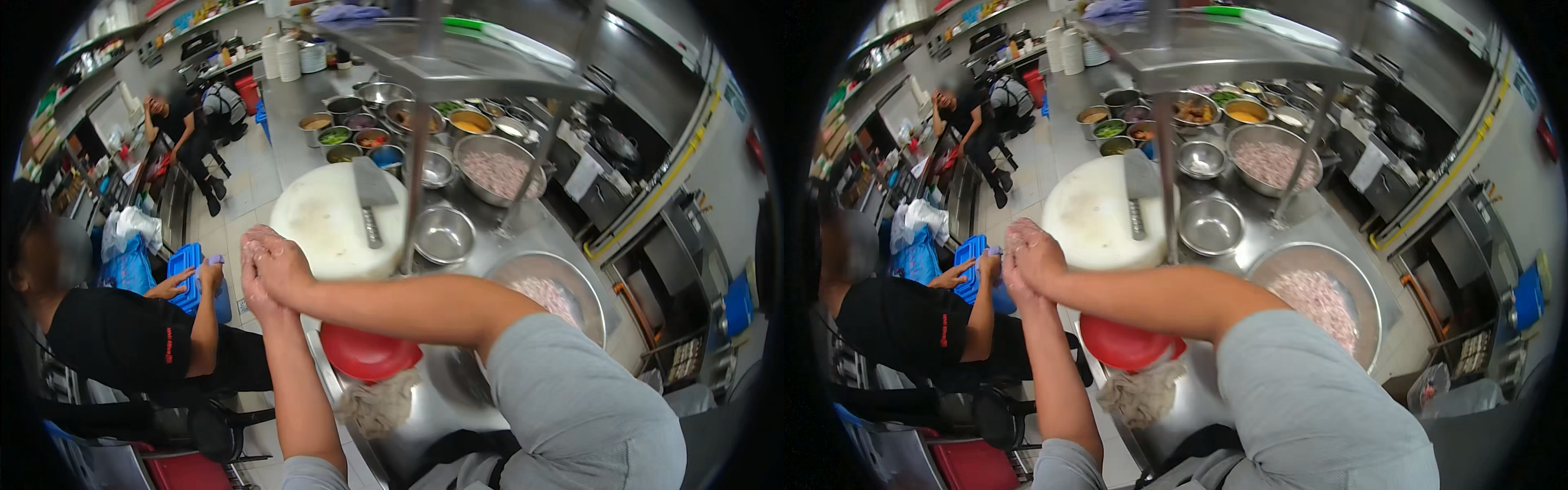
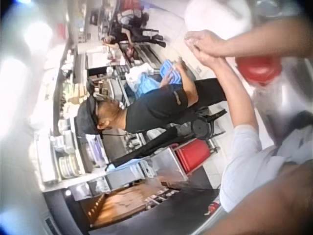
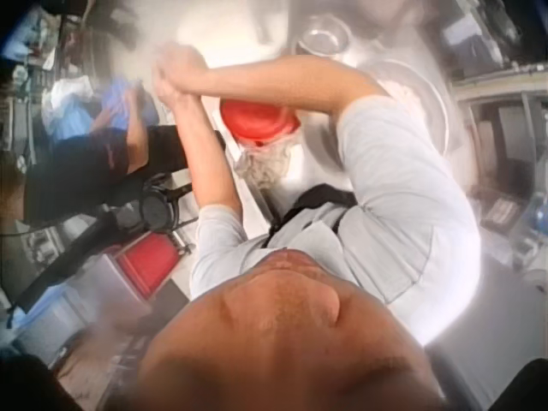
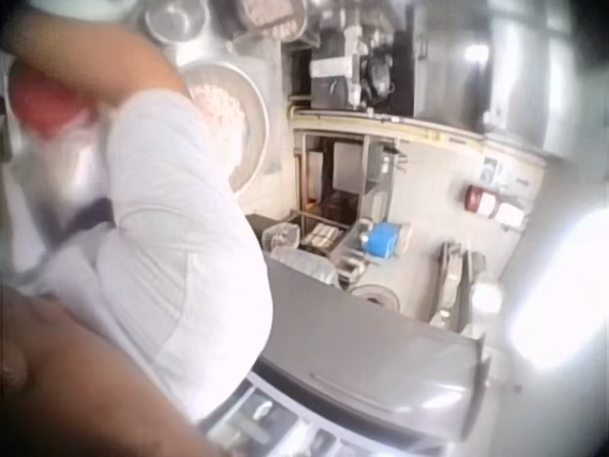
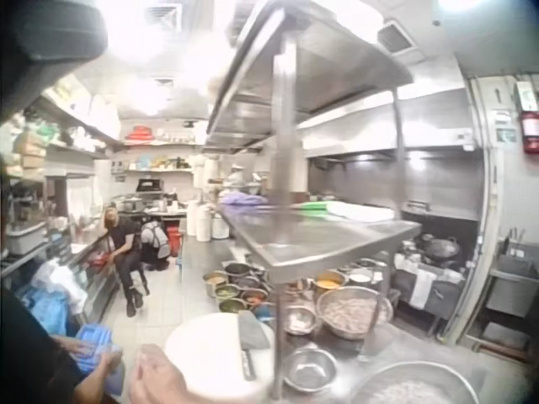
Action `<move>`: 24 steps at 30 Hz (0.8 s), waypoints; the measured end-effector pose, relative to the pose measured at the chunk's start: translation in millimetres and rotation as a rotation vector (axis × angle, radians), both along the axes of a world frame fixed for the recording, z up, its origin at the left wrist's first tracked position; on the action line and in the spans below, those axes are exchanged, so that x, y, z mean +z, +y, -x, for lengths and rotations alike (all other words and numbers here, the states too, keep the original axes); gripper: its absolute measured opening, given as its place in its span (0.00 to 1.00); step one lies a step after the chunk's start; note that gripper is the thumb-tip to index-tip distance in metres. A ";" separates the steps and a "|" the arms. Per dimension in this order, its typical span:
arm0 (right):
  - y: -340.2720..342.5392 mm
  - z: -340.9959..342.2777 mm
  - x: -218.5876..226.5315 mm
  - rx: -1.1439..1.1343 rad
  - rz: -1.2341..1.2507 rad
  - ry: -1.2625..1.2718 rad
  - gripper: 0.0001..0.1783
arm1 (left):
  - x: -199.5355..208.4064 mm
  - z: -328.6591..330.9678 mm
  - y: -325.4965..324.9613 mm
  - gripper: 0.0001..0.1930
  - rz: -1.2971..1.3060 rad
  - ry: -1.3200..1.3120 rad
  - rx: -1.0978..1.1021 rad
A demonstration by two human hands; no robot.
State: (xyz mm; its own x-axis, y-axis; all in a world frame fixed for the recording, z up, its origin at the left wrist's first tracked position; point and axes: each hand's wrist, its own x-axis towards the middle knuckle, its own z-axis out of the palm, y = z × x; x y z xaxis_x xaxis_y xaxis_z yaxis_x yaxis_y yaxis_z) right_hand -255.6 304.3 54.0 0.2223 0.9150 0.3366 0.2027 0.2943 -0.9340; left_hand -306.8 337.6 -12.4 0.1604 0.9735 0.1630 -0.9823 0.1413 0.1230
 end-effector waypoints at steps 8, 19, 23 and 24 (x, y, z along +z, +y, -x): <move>-231.7 -190.6 50.6 -0.104 -0.256 0.195 0.19 | 111.6 -190.3 -249.6 0.17 -0.102 0.473 0.071; -381.7 -378.7 -9.1 -0.227 -0.301 -0.253 0.15 | 29.2 -350.4 -372.3 0.17 0.164 0.514 -0.353; -394.8 -374.5 -18.4 -0.110 -0.193 -0.287 0.12 | 20.4 -346.7 -396.6 0.17 0.178 0.588 -0.287; -395.1 -371.5 -17.3 -0.127 -0.155 -0.253 0.14 | 18.5 -345.4 -402.4 0.17 0.183 0.627 -0.267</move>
